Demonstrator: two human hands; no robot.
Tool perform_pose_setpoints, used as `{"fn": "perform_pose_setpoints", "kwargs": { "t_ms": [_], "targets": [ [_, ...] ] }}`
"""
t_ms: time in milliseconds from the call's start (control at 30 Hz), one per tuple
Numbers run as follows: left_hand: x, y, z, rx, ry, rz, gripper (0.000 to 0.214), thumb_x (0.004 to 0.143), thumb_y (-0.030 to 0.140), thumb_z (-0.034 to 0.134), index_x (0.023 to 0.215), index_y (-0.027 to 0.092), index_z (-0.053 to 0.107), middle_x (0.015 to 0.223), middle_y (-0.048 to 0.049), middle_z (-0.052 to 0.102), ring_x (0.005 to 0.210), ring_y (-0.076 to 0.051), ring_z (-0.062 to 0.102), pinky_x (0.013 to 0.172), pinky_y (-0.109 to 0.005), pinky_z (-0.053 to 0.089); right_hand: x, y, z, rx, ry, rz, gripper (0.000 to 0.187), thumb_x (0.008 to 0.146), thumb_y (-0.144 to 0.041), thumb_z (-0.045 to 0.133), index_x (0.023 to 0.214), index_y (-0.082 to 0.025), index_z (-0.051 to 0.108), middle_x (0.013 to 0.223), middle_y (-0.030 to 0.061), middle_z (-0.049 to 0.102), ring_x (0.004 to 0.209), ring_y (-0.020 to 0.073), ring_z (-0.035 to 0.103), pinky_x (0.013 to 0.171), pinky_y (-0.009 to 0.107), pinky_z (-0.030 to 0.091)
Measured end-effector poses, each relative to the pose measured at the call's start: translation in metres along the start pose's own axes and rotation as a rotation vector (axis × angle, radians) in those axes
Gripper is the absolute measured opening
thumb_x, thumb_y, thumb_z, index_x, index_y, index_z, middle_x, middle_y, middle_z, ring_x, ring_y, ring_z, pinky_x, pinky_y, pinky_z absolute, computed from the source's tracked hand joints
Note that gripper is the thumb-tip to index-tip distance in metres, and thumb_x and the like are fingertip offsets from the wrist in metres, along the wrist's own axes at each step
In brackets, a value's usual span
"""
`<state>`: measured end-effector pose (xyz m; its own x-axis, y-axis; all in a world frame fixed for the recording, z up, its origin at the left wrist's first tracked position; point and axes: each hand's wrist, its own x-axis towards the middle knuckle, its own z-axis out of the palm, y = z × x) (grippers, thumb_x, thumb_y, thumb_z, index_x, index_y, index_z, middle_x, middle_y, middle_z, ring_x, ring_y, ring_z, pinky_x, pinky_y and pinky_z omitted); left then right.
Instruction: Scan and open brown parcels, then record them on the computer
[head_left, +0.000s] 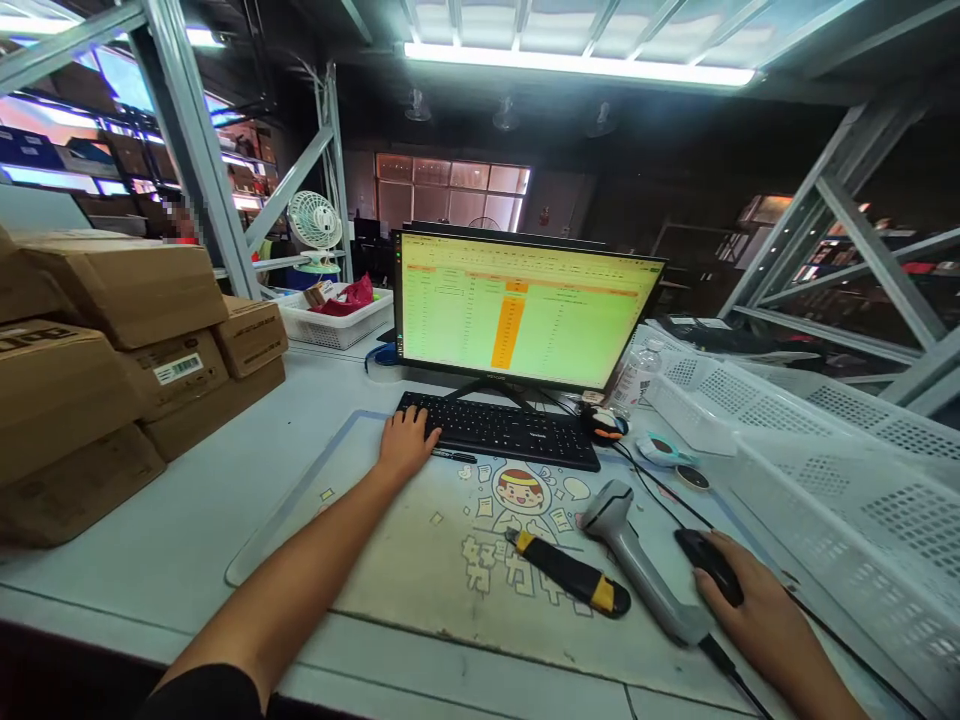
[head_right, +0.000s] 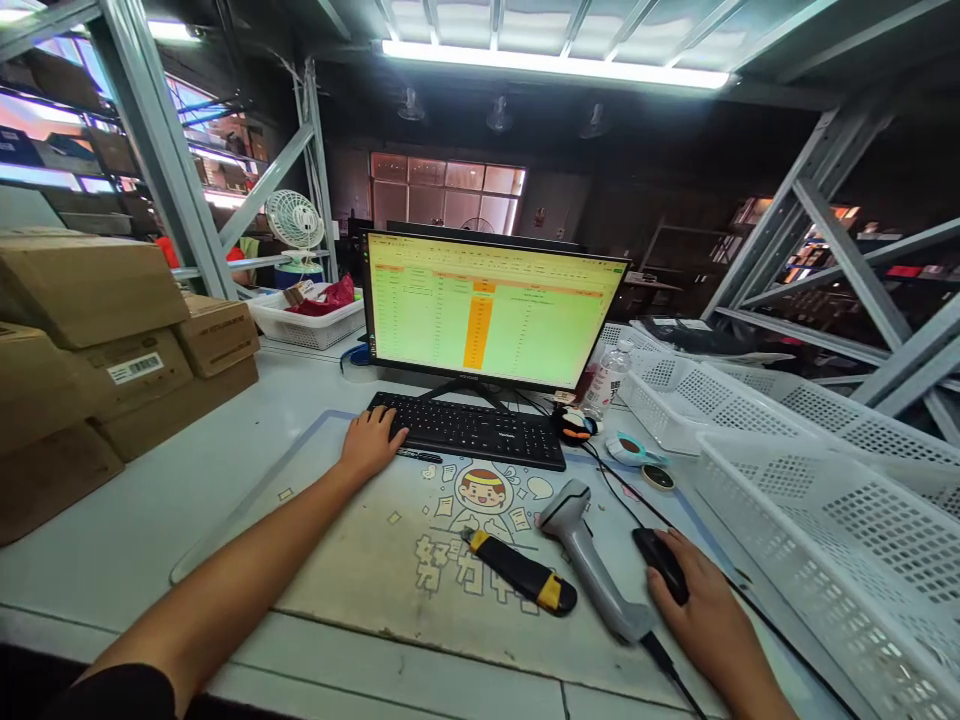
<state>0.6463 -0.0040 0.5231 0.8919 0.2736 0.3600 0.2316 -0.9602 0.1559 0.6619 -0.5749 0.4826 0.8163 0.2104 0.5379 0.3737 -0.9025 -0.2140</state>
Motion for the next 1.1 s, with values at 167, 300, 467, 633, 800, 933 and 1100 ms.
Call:
{"fn": "perform_pose_setpoints", "kwargs": {
  "t_ms": [167,300,467,633,800,933,1100],
  "targets": [
    [0.0001,0.0006,-0.0013,0.01,-0.003,0.003,0.053,0.109,0.045,0.051,0.149,0.012,0.062,0.153,-0.0177,0.06,0.13,-0.036,0.059,0.107,-0.047,0.047,-0.0012,-0.0013,0.0003,-0.012,0.013,0.028,0.06,0.091,-0.061,0.048,0.129,-0.018,0.067,0.132,0.0166,0.076,0.122,0.0343,0.073,0.11,0.053,0.058],
    [0.0003,0.0005,-0.0012,0.024,0.002,0.007,0.053,0.109,0.045,0.05,0.149,0.013,0.062,0.152,-0.0179,0.061,0.13,-0.036,0.059,0.106,-0.047,0.048,-0.0019,-0.0048,-0.0005,-0.021,0.004,0.039,0.061,0.093,-0.06,0.045,0.13,-0.016,0.066,0.133,0.0177,0.075,0.122,0.0331,0.073,0.11,0.051,0.058],
    [0.0004,-0.0003,0.0,0.027,0.005,0.011,0.053,0.109,0.046,0.05,0.149,0.013,0.062,0.151,-0.0166,0.062,0.129,-0.036,0.059,0.107,-0.047,0.048,-0.002,-0.0076,-0.0021,-0.028,-0.005,0.041,0.061,0.093,-0.059,0.044,0.129,-0.016,0.066,0.133,0.018,0.075,0.121,0.0325,0.074,0.11,0.05,0.058],
    [0.0006,-0.0007,0.0006,0.032,0.002,0.01,0.053,0.109,0.047,0.049,0.149,0.013,0.061,0.152,-0.0165,0.061,0.129,-0.036,0.059,0.105,-0.046,0.048,-0.0014,-0.0088,-0.0038,-0.02,-0.012,0.043,0.062,0.093,-0.06,0.044,0.129,-0.015,0.066,0.133,0.0185,0.075,0.123,0.0331,0.073,0.112,0.051,0.057],
    [0.0005,-0.0002,-0.0006,0.035,-0.005,0.008,0.052,0.11,0.046,0.048,0.149,0.015,0.061,0.154,-0.0169,0.06,0.131,-0.036,0.058,0.106,-0.045,0.047,-0.0008,-0.0069,-0.0038,-0.018,-0.024,0.059,0.065,0.093,-0.061,0.045,0.132,-0.014,0.066,0.134,0.0195,0.075,0.124,0.0349,0.072,0.112,0.054,0.057],
    [0.0006,0.0003,-0.0019,0.009,-0.003,0.003,0.052,0.109,0.044,0.049,0.149,0.014,0.061,0.152,-0.0179,0.06,0.131,-0.036,0.058,0.107,-0.046,0.047,-0.002,-0.0029,-0.001,-0.013,-0.011,0.065,0.063,0.091,-0.061,0.047,0.132,-0.017,0.066,0.134,0.0182,0.075,0.123,0.0356,0.072,0.111,0.055,0.057],
    [0.001,0.0001,-0.002,-0.004,-0.012,-0.003,0.053,0.108,0.045,0.049,0.149,0.013,0.061,0.151,-0.0175,0.061,0.13,-0.036,0.058,0.108,-0.047,0.046,-0.0017,-0.0022,-0.0001,-0.002,-0.021,0.067,0.065,0.091,-0.063,0.047,0.131,-0.015,0.065,0.133,0.0197,0.075,0.122,0.0366,0.072,0.11,0.056,0.057]
  ]
}}
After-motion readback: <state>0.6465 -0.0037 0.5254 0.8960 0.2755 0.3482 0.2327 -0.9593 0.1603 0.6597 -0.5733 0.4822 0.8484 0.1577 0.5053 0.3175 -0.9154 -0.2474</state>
